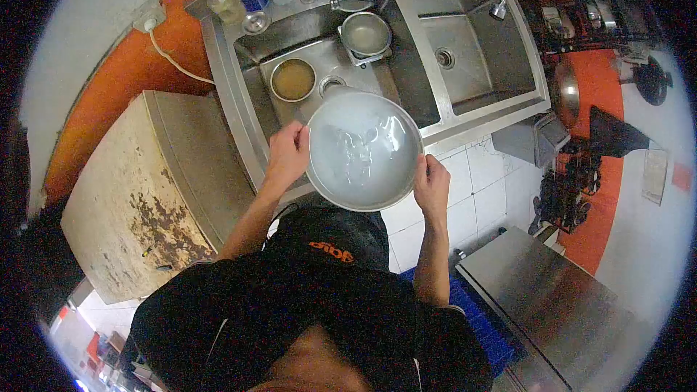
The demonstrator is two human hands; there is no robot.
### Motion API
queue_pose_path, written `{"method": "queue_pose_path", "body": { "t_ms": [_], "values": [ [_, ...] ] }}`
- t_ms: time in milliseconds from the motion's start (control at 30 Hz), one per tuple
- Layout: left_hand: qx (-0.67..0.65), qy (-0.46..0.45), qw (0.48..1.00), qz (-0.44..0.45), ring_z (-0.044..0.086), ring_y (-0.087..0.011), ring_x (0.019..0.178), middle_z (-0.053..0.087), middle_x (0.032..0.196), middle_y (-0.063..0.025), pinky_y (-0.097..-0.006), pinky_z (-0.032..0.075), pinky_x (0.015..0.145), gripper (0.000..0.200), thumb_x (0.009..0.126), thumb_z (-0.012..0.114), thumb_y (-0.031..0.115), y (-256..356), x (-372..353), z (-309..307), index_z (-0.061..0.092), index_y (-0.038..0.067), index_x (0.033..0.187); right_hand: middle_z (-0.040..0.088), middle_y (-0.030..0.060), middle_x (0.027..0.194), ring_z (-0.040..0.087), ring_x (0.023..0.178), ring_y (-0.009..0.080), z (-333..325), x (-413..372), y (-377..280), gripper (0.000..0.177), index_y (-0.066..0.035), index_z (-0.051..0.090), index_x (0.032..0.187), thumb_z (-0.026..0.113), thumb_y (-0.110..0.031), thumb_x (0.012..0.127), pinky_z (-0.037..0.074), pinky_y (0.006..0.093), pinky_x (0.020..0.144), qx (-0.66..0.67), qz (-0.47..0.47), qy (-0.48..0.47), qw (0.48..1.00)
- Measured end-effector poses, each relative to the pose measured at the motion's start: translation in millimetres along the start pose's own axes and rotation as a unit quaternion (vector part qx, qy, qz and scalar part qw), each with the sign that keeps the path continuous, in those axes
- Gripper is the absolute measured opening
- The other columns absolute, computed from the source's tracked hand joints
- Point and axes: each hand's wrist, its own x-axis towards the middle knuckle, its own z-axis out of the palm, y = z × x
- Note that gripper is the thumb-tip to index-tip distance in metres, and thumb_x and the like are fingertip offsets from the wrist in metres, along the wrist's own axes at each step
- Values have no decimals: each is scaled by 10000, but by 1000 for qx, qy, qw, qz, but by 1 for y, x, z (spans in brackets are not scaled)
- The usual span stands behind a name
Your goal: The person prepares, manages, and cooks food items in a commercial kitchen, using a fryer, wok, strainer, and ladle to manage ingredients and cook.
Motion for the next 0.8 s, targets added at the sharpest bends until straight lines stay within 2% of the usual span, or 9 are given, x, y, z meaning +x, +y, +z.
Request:
{"method": "queue_pose_path", "body": {
  "t_ms": [333, 800],
  "values": [
    [-8, 8, 1000, 23, 598, -407, 695, 598, 727, -223, -472, 461, 642, 168, 885, 543, 120, -5, 0, 5, 558, -23, 796, 469, 152, 543, 398, 507, 172, -7, -2, -15, 428, 50, 487, 683, 469, -277, 960, 357, 358, 484, -23, -5, 4, 1000],
    [-24, 0, 1000, 9, 594, -413, 714, 596, 747, -228, -471, 457, 648, 169, 885, 544, 115, 0, -1, 4, 543, -28, 795, 477, 148, 548, 415, 519, 178, -12, -5, -20, 432, 52, 499, 684, 487, -287, 951, 368, 361, 504, -34, 44, 2, 998]
  ]
}}
